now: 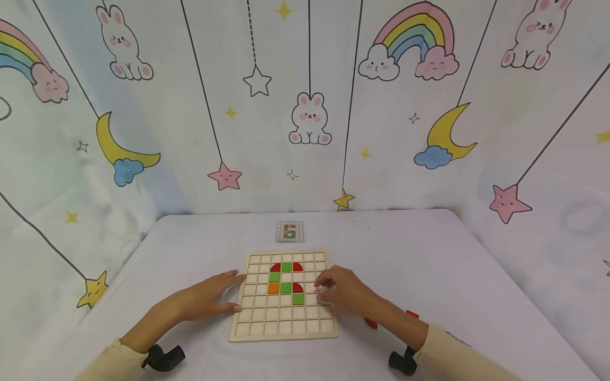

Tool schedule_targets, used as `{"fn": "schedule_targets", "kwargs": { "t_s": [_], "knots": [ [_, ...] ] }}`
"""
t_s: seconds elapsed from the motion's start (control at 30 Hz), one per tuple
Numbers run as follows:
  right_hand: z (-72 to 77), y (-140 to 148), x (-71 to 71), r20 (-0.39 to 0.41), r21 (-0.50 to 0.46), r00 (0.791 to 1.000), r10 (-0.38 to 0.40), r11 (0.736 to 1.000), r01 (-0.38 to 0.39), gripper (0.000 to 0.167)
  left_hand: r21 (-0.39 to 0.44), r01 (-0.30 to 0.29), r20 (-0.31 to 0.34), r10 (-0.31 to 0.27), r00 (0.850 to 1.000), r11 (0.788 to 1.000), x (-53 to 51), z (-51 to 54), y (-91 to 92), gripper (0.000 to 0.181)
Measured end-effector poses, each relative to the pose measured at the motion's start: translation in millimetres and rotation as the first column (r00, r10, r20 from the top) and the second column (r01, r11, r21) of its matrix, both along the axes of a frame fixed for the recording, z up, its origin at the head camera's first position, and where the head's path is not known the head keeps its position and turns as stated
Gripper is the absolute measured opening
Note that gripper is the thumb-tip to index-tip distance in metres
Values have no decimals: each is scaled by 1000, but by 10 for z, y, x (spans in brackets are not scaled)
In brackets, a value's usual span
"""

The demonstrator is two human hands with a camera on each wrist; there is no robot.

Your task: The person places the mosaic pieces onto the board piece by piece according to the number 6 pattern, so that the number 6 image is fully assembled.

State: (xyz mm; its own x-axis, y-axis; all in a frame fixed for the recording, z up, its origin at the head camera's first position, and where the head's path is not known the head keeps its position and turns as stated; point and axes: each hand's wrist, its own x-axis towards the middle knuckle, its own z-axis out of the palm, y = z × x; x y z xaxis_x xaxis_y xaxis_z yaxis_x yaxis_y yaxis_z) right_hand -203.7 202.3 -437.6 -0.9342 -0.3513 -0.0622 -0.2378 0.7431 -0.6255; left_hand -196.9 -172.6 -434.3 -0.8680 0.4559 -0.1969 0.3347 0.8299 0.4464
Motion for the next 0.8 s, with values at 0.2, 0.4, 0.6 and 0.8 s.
{"fn": "schedule_targets", "kwargs": {
  "t_s": [0.2, 0.4, 0.6, 0.8],
  "knots": [
    [53, 383, -7, 14, 11, 996, -85, 996, 84, 33, 4, -5, -1, 5, 1000, 1000, 16, 8, -2, 82],
    [85, 740, 43, 42, -25, 994, -99, 995, 101, 46, -7, -8, -10, 8, 1000, 1000, -2, -5, 10, 81],
    [20, 973, 112, 44, -3, 993, -107, 994, 107, 49, -1, 2, -10, -2, 1000, 1000, 0, 3, 11, 82],
    [-27, 1039, 160, 113, 23, 978, -172, 985, 171, 54, 2, 3, -9, -3, 1000, 1000, 1, 9, 15, 82]
  ]
}}
